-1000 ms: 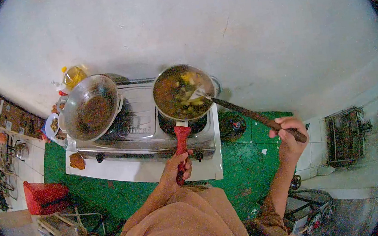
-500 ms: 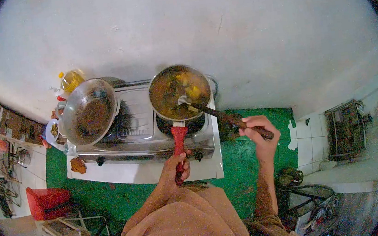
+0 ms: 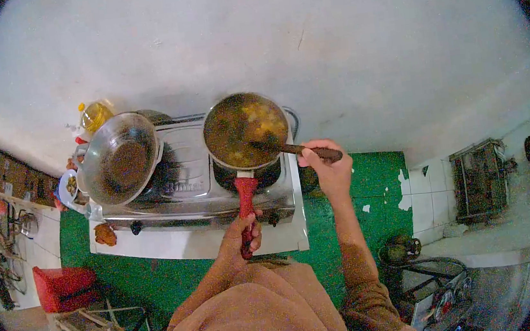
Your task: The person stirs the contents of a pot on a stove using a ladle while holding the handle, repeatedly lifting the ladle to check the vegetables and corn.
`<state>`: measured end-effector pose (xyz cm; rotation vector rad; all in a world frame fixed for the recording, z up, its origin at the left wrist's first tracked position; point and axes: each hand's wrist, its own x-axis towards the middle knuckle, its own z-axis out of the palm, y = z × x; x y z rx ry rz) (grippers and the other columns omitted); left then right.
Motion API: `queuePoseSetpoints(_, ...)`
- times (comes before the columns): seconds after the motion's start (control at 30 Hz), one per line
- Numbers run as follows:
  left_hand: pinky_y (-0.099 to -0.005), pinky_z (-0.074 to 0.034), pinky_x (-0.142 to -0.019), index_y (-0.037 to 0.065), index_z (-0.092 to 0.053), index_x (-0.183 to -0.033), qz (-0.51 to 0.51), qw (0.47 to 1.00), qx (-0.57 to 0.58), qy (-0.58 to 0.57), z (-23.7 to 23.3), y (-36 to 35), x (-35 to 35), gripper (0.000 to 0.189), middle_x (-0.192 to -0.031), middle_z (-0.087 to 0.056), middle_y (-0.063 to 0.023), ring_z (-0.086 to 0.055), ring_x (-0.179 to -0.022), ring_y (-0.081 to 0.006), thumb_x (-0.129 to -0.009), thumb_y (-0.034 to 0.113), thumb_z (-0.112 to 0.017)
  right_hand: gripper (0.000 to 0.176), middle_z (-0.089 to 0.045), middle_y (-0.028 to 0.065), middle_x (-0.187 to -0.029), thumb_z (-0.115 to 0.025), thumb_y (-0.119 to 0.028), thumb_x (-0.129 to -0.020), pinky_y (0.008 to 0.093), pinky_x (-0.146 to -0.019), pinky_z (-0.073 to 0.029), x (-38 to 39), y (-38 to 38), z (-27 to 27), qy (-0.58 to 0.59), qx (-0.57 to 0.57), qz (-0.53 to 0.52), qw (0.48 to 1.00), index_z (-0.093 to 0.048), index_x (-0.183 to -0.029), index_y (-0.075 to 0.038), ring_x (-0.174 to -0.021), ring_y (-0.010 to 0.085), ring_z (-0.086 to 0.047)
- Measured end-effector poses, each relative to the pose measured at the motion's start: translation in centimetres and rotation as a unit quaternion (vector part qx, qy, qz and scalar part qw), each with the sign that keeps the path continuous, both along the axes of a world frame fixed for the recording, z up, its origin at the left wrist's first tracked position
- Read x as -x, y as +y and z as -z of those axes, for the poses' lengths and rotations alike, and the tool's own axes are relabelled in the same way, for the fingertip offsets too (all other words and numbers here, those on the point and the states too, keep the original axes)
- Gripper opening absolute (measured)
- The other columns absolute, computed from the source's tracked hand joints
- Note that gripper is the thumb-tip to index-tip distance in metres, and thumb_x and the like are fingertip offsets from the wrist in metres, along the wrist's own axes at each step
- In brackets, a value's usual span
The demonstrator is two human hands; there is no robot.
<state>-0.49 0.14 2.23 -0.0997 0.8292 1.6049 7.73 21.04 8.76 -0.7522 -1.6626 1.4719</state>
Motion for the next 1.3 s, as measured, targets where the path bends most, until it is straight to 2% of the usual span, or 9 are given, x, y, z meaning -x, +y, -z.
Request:
queuePoseSetpoints(0.07, -0.0214, -0.031, -0.038, 0.007, -0.050, -0.107, 0.001, 1.000, 0.008, 0.009, 0.0, 0.1, 0.0, 0.028, -0.063, -0.046, -0.0005, -0.042, -0.044, -0.0093, -0.087, 0.025, -0.055, 0.013, -0.063, 0.0145, -0.091, -0.063, 0.000, -0.079, 0.0254, -0.065, -0.053, 0.3, -0.4, -0.5, -0.008, -0.016, 0.001, 1.000, -0.060, -0.091, 0.005, -0.066, 0.0159, -0.063)
queuePoseSetpoints(0.17, -0.0217, -0.031, -0.038, 0.007, -0.050, -0.107, -0.005, 1.000, -0.010, 0.012, 0.5, -0.1, 0.0, 0.029, -0.063, -0.047, -0.0003, -0.043, -0.044, -0.0092, -0.086, 0.026, -0.056, 0.010, -0.064, 0.0140, -0.087, -0.064, 0.001, -0.078, 0.0238, -0.063, -0.052, 0.7, -2.2, -3.1, 0.062, -0.106, -0.038, 0.992, -0.061, -0.088, 0.003, -0.066, 0.0141, -0.062)
queuePoseSetpoints(0.27, -0.0215, -0.032, -0.038, 0.007, -0.050, -0.107, -0.003, 1.000, -0.011, 0.006, 0.5, 0.0, 0.0, 0.029, -0.063, -0.047, -0.0003, -0.044, -0.044, -0.0092, -0.086, 0.026, -0.056, 0.012, -0.064, 0.0140, -0.084, -0.067, 0.000, -0.075, 0.0253, -0.065, -0.051, 0.4, -3.7, -6.5, 0.069, -0.169, -0.019, 0.983, -0.062, -0.086, 0.002, -0.070, 0.0160, -0.062)
queuePoseSetpoints(0.33, -0.0216, -0.032, -0.038, 0.006, -0.050, -0.105, -0.006, 1.000, -0.008, -0.003, 0.3, -0.1, 0.0, 0.028, -0.062, -0.048, -0.0005, -0.044, -0.044, -0.0096, -0.086, 0.026, -0.056, 0.014, -0.064, 0.0145, -0.085, -0.070, -0.002, -0.072, 0.0284, -0.068, -0.049, 0.1, -4.1, -7.7, 0.044, -0.297, -0.007, 0.954, -0.063, -0.084, 0.001, -0.075, 0.0198, -0.062)
queuePoseSetpoints(0.4, -0.0220, -0.032, -0.037, 0.006, -0.051, -0.106, -0.009, 1.000, -0.013, 0.001, 0.5, 0.0, -0.1, 0.030, -0.062, -0.047, -0.0005, -0.044, -0.043, -0.0098, -0.086, 0.027, -0.056, 0.015, -0.064, 0.0145, -0.085, -0.071, -0.003, -0.071, 0.0295, -0.069, -0.049, 0.3, -4.4, -8.3, 0.045, -0.311, -0.006, 0.949, -0.064, -0.084, 0.001, -0.077, 0.0213, -0.062)
queuePoseSetpoints(0.57, -0.0223, -0.033, -0.037, 0.006, -0.052, -0.107, -0.010, 1.000, -0.011, 0.013, 0.5, 0.0, -0.1, 0.031, -0.061, -0.047, -0.0002, -0.044, -0.042, -0.0098, -0.086, 0.028, -0.056, 0.015, -0.065, 0.0144, -0.085, -0.071, -0.003, -0.070, 0.0305, -0.071, -0.049, 0.5, -4.3, -7.7, 0.060, -0.337, 0.005, 0.940, -0.064, -0.083, 0.000, -0.078, 0.0225, -0.062)
queuePoseSetpoints(0.73, -0.0215, -0.033, -0.038, 0.006, -0.052, -0.108, -0.004, 1.000, -0.009, 0.003, 0.6, 0.0, -0.1, 0.031, -0.061, -0.047, -0.0001, -0.044, -0.043, -0.0097, -0.087, 0.028, -0.056, 0.020, -0.065, 0.0153, -0.088, -0.071, 0.003, -0.068, 0.0314, -0.073, -0.050, 0.8, -4.5, -5.1, 0.051, -0.441, 0.045, 0.895, -0.064, -0.086, -0.001, -0.081, 0.0240, -0.063)
queuePoseSetpoints(1.0, -0.0218, -0.033, -0.038, 0.007, -0.050, -0.105, -0.007, 1.000, -0.030, -0.001, 0.6, -0.2, -0.1, 0.027, -0.063, -0.048, -0.0007, -0.044, -0.044, -0.0100, -0.086, 0.026, -0.057, 0.024, -0.065, 0.0146, -0.092, -0.074, 0.001, -0.067, 0.0325, -0.075, -0.051, 2.0, -3.1, -0.9, 0.032, -0.451, 0.056, 0.890, -0.064, -0.088, -0.003, -0.084, 0.0256, -0.064)
queuePoseSetpoints(1.3, -0.0228, -0.033, -0.038, 0.005, -0.051, -0.106, -0.013, 0.999, -0.030, 0.001, 0.7, 0.0, -0.1, 0.029, -0.061, -0.048, -0.0006, -0.043, -0.043, -0.0104, -0.087, 0.026, -0.054, 0.016, -0.066, 0.0101, -0.091, -0.073, -0.007, -0.071, 0.0305, -0.076, -0.050, 5.8, 0.3, 0.2, -0.002, -0.419, -0.024, 0.908, -0.064, -0.083, -0.002, -0.083, 0.0216, -0.064)
